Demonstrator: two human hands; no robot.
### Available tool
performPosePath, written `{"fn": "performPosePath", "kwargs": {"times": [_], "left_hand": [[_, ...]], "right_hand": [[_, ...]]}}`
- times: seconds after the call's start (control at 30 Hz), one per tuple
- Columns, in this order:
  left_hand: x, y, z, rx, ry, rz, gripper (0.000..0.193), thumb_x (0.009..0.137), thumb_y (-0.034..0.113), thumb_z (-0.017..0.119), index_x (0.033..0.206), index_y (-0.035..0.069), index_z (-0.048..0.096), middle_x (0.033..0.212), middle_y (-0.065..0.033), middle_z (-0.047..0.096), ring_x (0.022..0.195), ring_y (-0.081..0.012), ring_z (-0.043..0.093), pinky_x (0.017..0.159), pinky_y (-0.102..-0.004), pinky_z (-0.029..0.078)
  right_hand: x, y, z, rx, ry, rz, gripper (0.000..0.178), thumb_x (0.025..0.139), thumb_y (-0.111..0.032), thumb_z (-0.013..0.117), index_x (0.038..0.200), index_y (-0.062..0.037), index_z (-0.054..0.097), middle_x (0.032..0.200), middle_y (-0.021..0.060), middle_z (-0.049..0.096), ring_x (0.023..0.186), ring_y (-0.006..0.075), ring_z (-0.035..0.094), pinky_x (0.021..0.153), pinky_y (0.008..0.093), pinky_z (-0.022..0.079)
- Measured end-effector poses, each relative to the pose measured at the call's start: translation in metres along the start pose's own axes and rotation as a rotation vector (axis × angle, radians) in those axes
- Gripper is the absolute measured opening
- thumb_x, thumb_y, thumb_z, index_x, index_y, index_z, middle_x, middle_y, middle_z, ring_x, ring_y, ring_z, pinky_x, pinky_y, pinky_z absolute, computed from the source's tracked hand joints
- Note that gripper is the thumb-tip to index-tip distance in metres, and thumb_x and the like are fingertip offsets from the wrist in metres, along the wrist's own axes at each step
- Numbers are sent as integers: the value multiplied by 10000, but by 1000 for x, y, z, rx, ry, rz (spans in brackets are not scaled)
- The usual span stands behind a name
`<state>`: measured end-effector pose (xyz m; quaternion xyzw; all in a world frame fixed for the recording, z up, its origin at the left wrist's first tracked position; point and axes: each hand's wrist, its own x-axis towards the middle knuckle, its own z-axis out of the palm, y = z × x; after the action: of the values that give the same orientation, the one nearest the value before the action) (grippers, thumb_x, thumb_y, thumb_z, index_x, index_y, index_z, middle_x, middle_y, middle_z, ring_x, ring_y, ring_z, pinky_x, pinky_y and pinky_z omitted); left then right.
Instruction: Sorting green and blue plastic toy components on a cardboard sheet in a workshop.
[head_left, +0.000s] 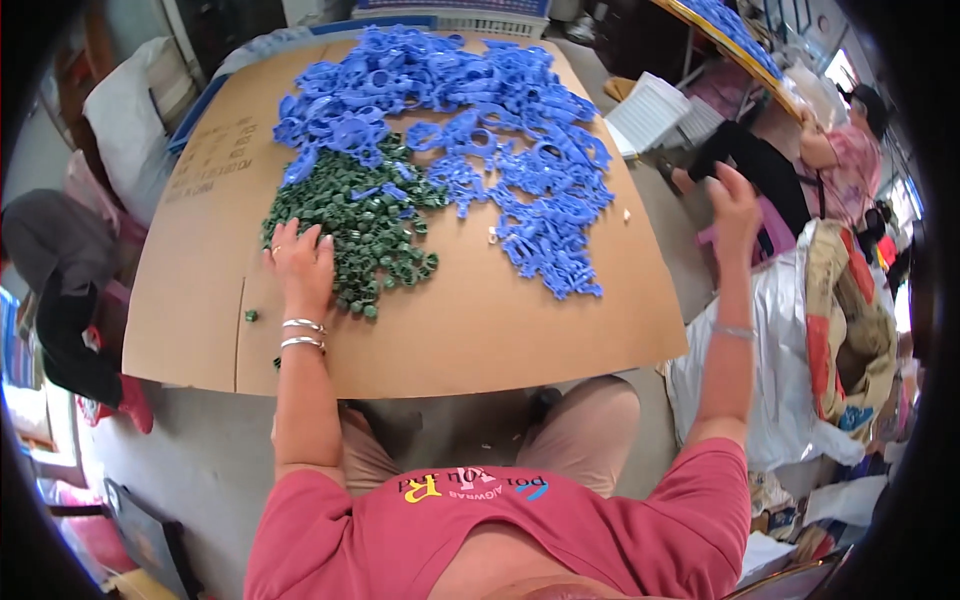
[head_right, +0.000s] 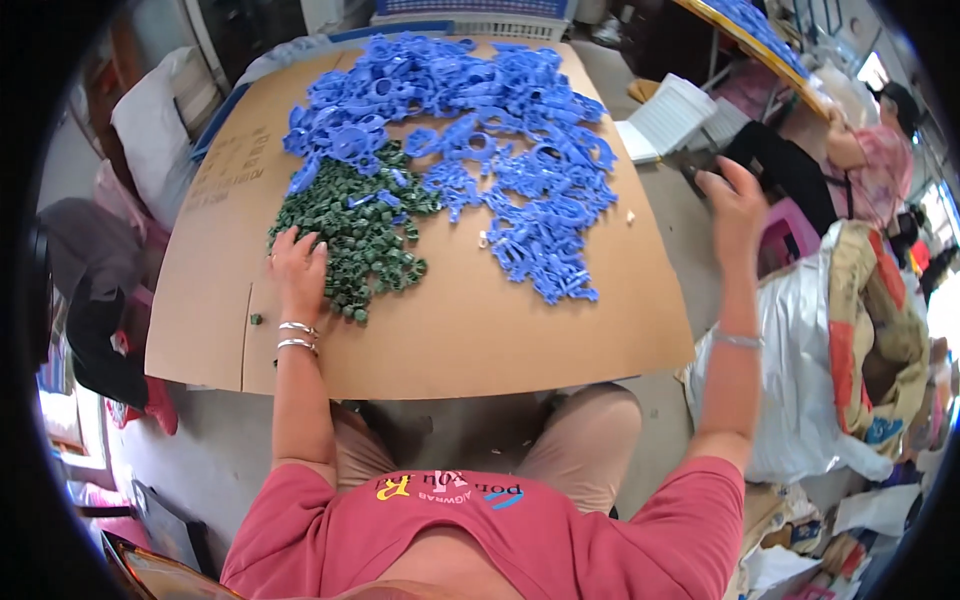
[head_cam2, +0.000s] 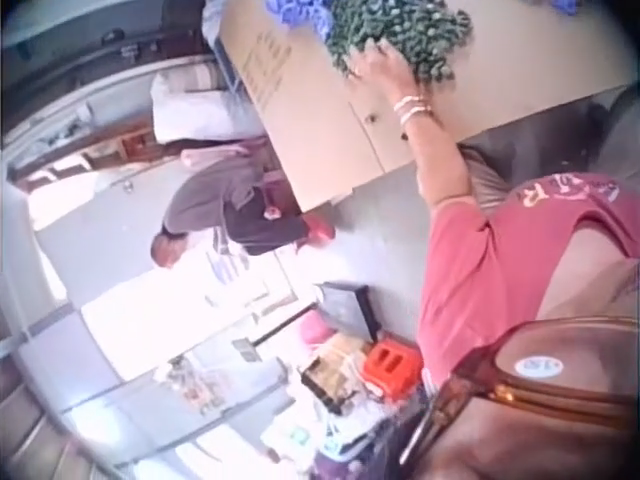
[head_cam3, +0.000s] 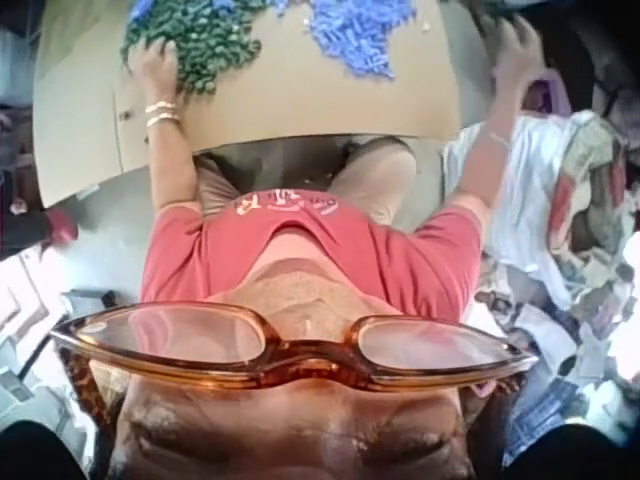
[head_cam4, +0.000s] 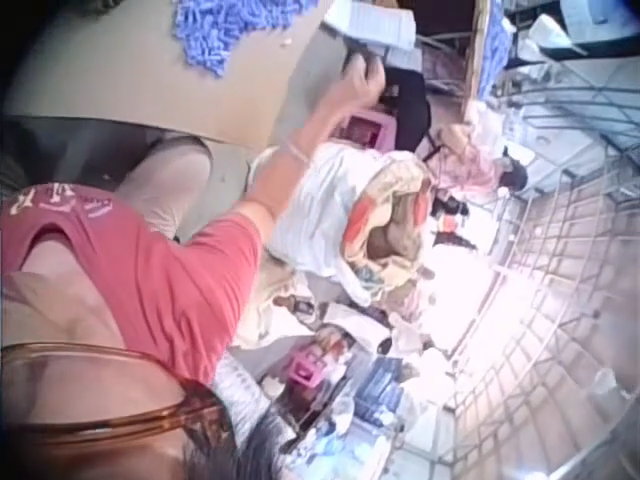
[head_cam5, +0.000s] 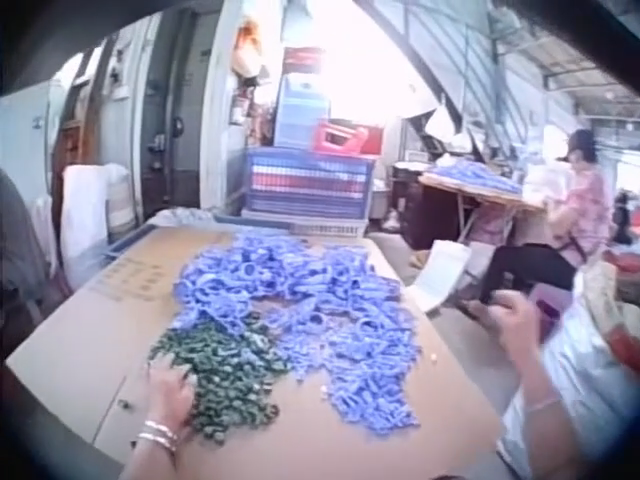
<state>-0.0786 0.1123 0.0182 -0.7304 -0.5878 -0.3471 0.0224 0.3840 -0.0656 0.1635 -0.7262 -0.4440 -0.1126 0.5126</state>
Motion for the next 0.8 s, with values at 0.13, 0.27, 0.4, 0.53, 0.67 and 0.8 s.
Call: {"fn": "performPosePath", "kwargs": {"times": [0.13, 0.27, 0.4, 0.53, 0.67, 0.8], "left_hand": [[4, -1, 4, -100, -14, -44, 247, 764, 255, 578, 960, 110, 619, 1194, -119, 474, 1176, -306, 346, 978, -514, 166], [1, 1, 2, -169, -36, -43, 231, 748, 217, 594, 943, 96, 617, 1182, -133, 476, 1167, -322, 354, 970, -513, 185], [-1, 6, 4, -244, -26, -41, 216, 741, 191, 602, 927, 82, 617, 1157, -148, 490, 1153, -331, 370, 967, -506, 201], [-4, 10, -1, -261, -30, -13, 218, 736, 182, 603, 926, 73, 614, 1146, -146, 496, 1147, -329, 378, 965, -494, 215], [-6, 18, -4, -272, -40, 56, 227, 717, 176, 622, 919, 74, 616, 1137, -140, 498, 1137, -328, 385, 958, -484, 219], [-6, 21, -6, -279, -49, 74, 214, 715, 171, 624, 905, 73, 616, 1122, -141, 505, 1124, -329, 401, 957, -476, 222]], "right_hand": [[24, -26, 141, -150, -202, -599, 501, 650, -124, 643, 1131, -112, 504, 1206, 136, 441, 1139, 318, 383, 960, 390, 300], [31, -73, 248, -500, -352, -597, 695, 636, -146, 677, 1254, -264, 380, 1341, 108, 286, 1259, 329, 217, 986, 517, 219], [57, -90, 318, -711, -498, -680, 871, 639, -228, 715, 1319, -393, 197, 1417, 65, 112, 1301, 342, 51, 954, 651, 134], [81, -101, 355, -783, -589, -623, 1050, 540, -219, 785, 1324, -431, 118, 1434, 32, 5, 1301, 347, 16, 957, 671, 99], [99, -85, 380, -669, -774, -488, 1144, 513, -138, 801, 1309, -472, 51, 1435, 18, -16, 1287, 333, 149, 879, 649, 299], [99, -82, 387, -665, -726, -643, 1088, 559, -79, 757, 1325, -434, 71, 1387, 62, 209, 1164, 318, 379, 840, 497, 405]]}}
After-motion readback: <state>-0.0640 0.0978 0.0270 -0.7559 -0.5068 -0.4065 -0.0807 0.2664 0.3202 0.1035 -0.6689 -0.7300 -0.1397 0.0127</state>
